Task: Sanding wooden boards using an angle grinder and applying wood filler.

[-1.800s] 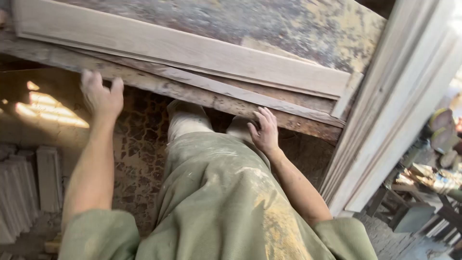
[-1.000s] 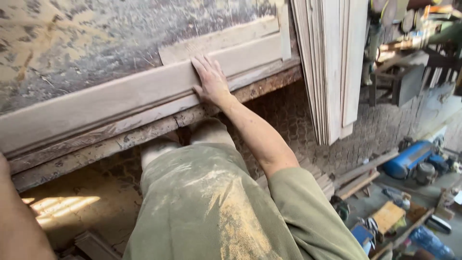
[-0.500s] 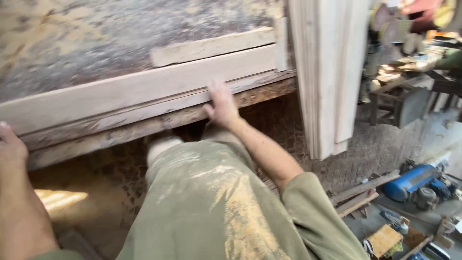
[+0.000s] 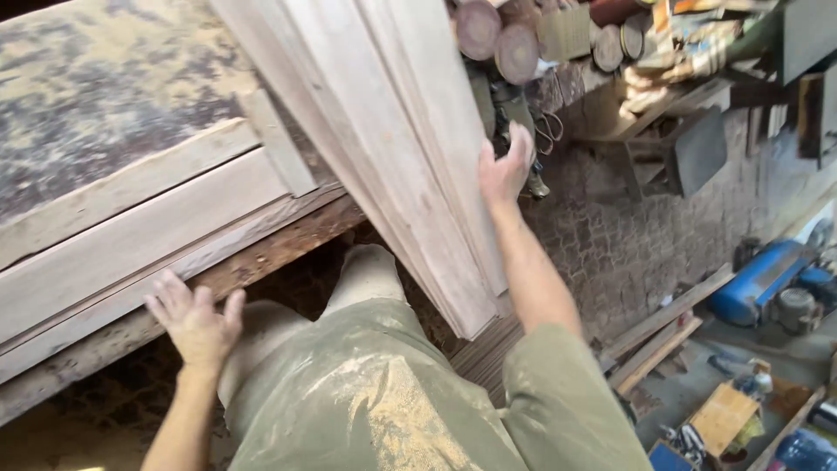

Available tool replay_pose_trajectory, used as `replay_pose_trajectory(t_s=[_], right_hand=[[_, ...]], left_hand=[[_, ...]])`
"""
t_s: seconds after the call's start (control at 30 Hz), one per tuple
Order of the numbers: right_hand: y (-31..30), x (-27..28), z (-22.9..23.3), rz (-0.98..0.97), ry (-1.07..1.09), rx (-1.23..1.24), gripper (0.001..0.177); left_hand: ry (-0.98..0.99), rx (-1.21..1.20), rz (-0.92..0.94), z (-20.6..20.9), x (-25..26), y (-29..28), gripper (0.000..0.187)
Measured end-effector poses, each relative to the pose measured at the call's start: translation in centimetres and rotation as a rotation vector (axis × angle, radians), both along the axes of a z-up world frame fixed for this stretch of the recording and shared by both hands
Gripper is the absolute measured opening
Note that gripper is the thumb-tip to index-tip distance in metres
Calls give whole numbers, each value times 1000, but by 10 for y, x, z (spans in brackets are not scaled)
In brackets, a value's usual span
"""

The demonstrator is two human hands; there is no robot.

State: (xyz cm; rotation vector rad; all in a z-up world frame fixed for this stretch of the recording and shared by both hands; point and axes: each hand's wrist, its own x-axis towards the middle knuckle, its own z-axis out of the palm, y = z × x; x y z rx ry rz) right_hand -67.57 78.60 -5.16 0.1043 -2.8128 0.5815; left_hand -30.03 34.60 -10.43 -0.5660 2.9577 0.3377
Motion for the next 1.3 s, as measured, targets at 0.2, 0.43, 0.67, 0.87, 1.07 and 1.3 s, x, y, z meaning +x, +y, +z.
replay_pose_trajectory(t_s=[0.2, 0.43, 0.67, 0.87, 1.07, 1.3], right_hand=[[14, -70, -31, 37, -317, 1, 45], [32, -90, 1, 6, -170, 208, 56], [83, -111, -63, 31, -365, 97, 76], [103, -146, -61, 20, -400, 161, 78], [94, -121, -41, 40, -81, 116, 72], [65, -108, -134, 432, -149, -388, 42]], left_hand=[[-74, 276, 234, 48, 19, 105, 49], [-728, 521, 669, 59, 71, 116, 72], [-668, 652, 1114, 81, 82, 125, 48], [-580, 709, 1093, 88, 58, 132, 43], [-583, 738, 1007, 101, 20, 129, 44], [-620, 636, 811, 51, 72, 131, 55]])
